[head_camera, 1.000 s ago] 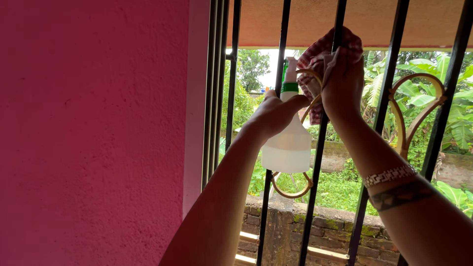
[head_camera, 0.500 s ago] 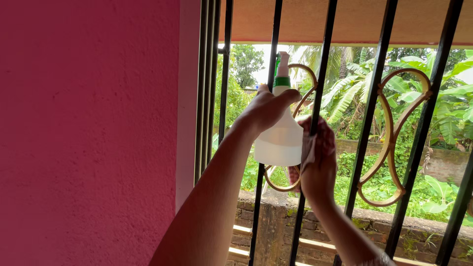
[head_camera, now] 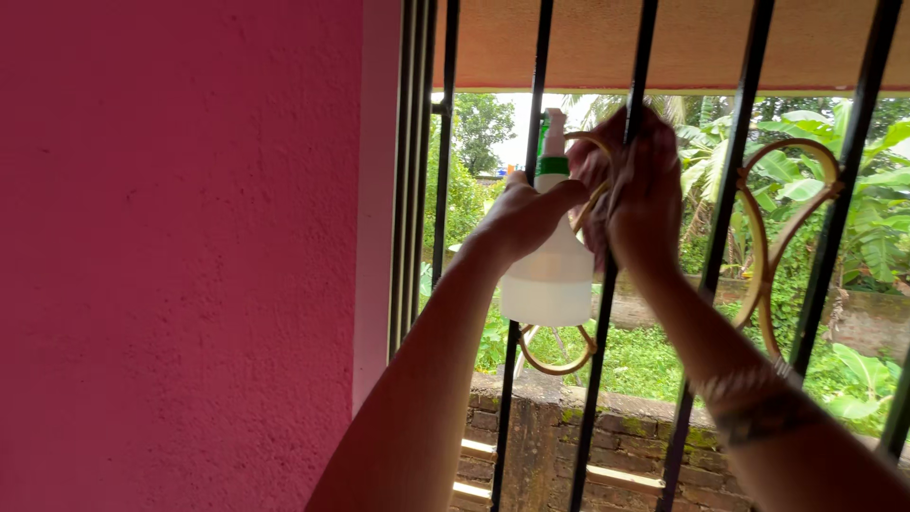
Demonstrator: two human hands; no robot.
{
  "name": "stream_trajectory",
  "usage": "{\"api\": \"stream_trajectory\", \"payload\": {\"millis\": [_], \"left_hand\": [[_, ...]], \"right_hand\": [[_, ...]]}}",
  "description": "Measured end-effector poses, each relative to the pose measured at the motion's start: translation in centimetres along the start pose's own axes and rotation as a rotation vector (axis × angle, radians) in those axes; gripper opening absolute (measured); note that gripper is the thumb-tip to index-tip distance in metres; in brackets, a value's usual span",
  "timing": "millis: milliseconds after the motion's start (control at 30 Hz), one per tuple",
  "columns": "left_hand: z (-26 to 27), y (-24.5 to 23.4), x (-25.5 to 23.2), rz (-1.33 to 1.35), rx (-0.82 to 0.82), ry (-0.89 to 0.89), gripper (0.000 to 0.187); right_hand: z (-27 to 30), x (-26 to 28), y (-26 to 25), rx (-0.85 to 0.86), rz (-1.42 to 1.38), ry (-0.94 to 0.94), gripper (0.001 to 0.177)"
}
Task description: The person sprays a cleaning solution onto a black metal window grille and wipes it with a cloth. The person repeatedly sprays and wipes different sections of the grille, including the decorative loops and vertical bars, to remove dirt.
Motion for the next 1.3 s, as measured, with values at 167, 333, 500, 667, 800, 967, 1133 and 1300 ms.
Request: {"api": "stream_trajectory", "payload": {"millis": [167, 333, 500, 667, 800, 967, 1133, 1300], "left_hand": [[-0.4, -0.1, 0.7, -0.042, -0.013, 0.021, 0.085], [-0.3, 0.0, 0.9, -0.034, -0.020, 0.012, 0.085], [0.0, 0.1, 0.5, 0.013, 0.007, -0.018, 0.091], [-0.3, 0.0, 0.5, -0.044, -0.001, 0.001, 0.090], [-0.4, 0.0, 0.7, -0.066, -0.021, 0.041, 0.086], [-0.3, 0.1, 0.7, -0.071, -0.004, 0.018, 0.084], [-0.3, 0.1, 0.6, -0.067, -0.015, 0.014, 0.086], [-0.5, 0.0, 0.7, 0.001, -0.027, 0.053, 0.088]], "right_hand": [[-9.0, -4.0, 0.5, -0.053, 0.187, 0.246, 0.033], [-7.8, -3.0, 1.2, -0.043, -0.101, 0.011, 0.025], [-0.6, 1.2, 0.5, 0.046, -0.110, -0.101, 0.038], [5.3, 0.7, -0.1, 0.025, 0.123, 0.206, 0.051], [10.3, 0.1, -0.6, 0.022, 0.218, 0.077, 0.047], [14.2, -0.2, -1.0, 0.023, 0.235, 0.158, 0.044], [12.0, 0.2, -0.9, 0.015, 0.218, 0.106, 0.041], [3.6, 0.6, -0.4, 0.072, -0.082, 0.124, 0.034]]}}
Point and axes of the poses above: each hand's wrist, its own z-axis away from the middle knuckle, its own y-axis out of the palm, x = y × z, the point moved 4 cm from there along -z, towards the middle knuckle, and after that the axes turned 12 degrees about y, right-handed, at the moved point
